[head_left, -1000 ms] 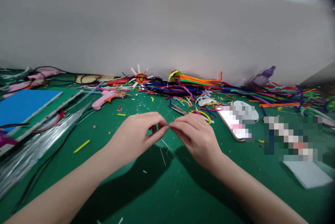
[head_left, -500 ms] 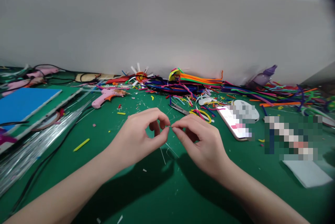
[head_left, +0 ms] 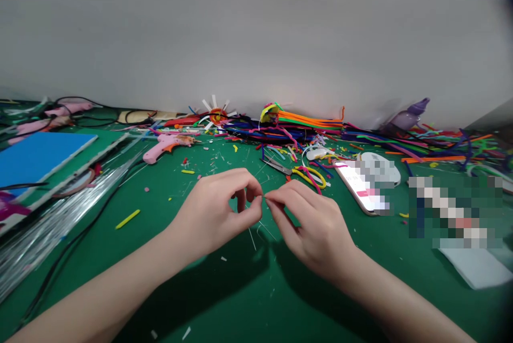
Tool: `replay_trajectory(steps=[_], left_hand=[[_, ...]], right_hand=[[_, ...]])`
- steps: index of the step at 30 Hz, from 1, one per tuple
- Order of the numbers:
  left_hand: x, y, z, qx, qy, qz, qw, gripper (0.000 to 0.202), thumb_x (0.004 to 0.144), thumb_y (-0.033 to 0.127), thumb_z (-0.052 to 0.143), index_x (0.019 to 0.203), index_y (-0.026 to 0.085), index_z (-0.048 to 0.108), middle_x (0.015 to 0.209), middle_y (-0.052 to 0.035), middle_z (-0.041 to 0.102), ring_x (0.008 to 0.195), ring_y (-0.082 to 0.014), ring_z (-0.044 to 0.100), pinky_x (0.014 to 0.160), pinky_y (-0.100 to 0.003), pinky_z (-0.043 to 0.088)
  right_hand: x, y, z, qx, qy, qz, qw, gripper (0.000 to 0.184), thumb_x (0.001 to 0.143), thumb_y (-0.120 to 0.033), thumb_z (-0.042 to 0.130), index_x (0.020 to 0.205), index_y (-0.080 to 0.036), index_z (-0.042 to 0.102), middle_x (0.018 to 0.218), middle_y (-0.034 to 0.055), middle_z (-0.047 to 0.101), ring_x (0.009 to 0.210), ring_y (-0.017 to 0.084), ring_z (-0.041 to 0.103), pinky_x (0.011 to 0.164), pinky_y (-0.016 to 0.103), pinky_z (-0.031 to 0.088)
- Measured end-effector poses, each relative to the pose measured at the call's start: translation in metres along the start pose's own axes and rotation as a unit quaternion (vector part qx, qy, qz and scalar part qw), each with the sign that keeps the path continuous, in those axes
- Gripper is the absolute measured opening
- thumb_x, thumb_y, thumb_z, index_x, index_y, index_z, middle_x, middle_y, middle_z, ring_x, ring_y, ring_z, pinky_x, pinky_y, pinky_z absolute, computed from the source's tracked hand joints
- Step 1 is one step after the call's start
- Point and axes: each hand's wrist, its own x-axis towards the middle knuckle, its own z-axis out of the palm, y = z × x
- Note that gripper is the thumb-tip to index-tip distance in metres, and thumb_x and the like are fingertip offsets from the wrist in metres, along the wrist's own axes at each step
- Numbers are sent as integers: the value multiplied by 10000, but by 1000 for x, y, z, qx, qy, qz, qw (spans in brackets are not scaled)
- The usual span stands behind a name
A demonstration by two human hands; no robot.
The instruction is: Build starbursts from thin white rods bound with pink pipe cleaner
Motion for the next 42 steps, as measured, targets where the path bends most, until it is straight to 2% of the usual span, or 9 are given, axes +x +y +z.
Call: replay_trajectory(steps=[10,27,42], left_hand=[[-3,-2,5,68,33,-24,997,127,725,177,527,600,186,503,581,37,538,548,-97,486,546,-219,382],[-2,1,-2,88,29,-22,995,125,711,183,509,589,188,481,566,34,526,548,-109,470,554,-244,360],[-2,2,-8,92,17,-25,995,130,715,179,510,590,185,472,556,41,512,558,-110,465,565,-246,340]], right_hand=[[1,-5,3,-82,-9,-14,997,178,907,-188,463,793,-158,596,691,30,602,633,131,566,547,258,378],[4,-1,-6,6,-48,-15,999,165,911,-161,423,835,-145,569,732,51,585,650,131,532,564,245,406],[4,1,-10,30,-58,-27,997,160,907,-152,434,826,-122,569,729,42,547,637,122,492,571,237,395]])
